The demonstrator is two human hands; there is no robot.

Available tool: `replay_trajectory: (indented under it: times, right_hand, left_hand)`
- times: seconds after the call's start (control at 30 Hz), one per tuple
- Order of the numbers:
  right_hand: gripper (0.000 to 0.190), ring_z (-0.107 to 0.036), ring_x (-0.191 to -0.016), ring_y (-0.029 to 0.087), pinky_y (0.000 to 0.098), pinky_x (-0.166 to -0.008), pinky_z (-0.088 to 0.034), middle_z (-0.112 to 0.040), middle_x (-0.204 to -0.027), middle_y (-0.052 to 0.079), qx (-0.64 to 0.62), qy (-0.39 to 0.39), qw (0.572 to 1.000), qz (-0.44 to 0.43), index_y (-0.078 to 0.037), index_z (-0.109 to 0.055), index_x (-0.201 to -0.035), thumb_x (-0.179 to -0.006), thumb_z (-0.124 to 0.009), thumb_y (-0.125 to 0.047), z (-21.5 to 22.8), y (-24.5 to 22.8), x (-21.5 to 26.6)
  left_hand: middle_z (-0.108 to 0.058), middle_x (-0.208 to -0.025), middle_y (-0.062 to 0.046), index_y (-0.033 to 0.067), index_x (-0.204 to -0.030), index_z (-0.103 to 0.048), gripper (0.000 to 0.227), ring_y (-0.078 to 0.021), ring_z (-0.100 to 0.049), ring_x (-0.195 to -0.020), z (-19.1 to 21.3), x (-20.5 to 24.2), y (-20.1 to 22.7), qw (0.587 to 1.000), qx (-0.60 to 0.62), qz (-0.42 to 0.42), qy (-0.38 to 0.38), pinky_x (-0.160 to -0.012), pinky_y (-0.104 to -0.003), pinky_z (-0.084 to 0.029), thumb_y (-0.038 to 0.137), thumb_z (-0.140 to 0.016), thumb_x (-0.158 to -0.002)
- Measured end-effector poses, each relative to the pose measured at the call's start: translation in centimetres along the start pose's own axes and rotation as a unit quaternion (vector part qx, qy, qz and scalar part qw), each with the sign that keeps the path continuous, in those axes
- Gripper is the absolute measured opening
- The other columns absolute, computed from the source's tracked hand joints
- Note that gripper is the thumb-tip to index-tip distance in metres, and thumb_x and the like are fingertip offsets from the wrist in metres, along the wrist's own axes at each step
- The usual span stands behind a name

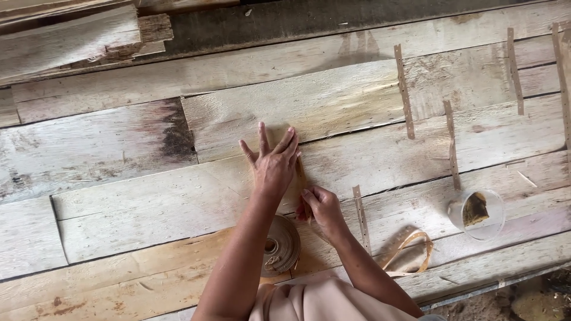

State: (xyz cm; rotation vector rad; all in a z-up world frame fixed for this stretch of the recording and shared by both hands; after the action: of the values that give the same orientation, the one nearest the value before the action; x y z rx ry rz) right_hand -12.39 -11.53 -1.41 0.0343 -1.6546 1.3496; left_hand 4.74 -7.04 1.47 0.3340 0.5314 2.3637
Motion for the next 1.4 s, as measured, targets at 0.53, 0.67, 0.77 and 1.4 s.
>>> replay_trajectory:
  times: [0.53, 0.67, 0.77, 1.4]
  right_hand:
    - [0.026, -0.072, -0.052, 0.026, 0.0384, -0.052, -0.059, -0.064, -0.05, 0.017, 0.124, 0.016, 0.992, -0.008, -0.006, -0.075, -0.077, -0.095, -0.068, -0.023, -0.3, -1.4, 0.8]
    - [0.026, -0.07, -0.048, 0.027, 0.0365, -0.048, -0.058, -0.064, -0.05, 0.019, 0.077, 0.014, 0.997, -0.015, -0.003, -0.072, -0.076, -0.095, -0.066, -0.019, -0.2, -1.2, 0.9]
    - [0.027, -0.07, -0.048, 0.026, 0.0365, -0.048, -0.058, -0.065, -0.051, 0.019, 0.08, 0.011, 0.997, -0.009, -0.004, -0.072, -0.075, -0.095, -0.065, -0.02, -0.2, -1.0, 0.7]
    - [0.024, -0.068, -0.045, 0.025, 0.0323, -0.043, -0.055, -0.063, -0.05, 0.017, 0.027, -0.001, 1.0, 0.017, -0.002, -0.071, -0.078, -0.097, -0.065, -0.015, -0.5, -2.4, 1.9]
  left_hand:
    - [-0.026, -0.166, 0.017, 0.0282, -0.153, -0.046, 0.05, -0.039, 0.009, -0.156, -1.0, 0.6, 0.5, 0.995, -0.047, -0.002, -0.083, -0.113, -0.078, 0.011, 0.042, -0.041, -0.105]
    - [-0.026, -0.167, 0.014, 0.0266, -0.155, -0.044, 0.053, -0.0393, 0.004, -0.156, -1.3, 1.0, 0.5, 0.997, -0.037, -0.02, -0.058, -0.113, -0.078, 0.008, 0.038, -0.045, -0.103]
    - [-0.027, -0.167, 0.014, 0.0265, -0.155, -0.044, 0.052, -0.038, 0.003, -0.156, -1.4, 0.8, 0.4, 0.998, -0.033, -0.015, -0.055, -0.113, -0.077, 0.01, 0.037, -0.043, -0.104]
    - [-0.019, -0.168, 0.019, 0.0324, -0.157, -0.038, 0.053, -0.0384, 0.009, -0.155, -2.3, 0.5, 0.0, 0.993, -0.036, 0.003, -0.114, -0.111, -0.08, 0.01, 0.044, -0.042, -0.106]
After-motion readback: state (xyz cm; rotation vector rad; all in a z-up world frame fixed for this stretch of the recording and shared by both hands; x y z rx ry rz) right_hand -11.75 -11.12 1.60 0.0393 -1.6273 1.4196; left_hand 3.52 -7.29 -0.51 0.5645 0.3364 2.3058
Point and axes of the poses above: each hand's wrist, its own x-axis away from the middle knuckle, its own z-axis out of the back of the hand, y = z × x, the point moved 10 cm from there along -x, towards the middle knuckle
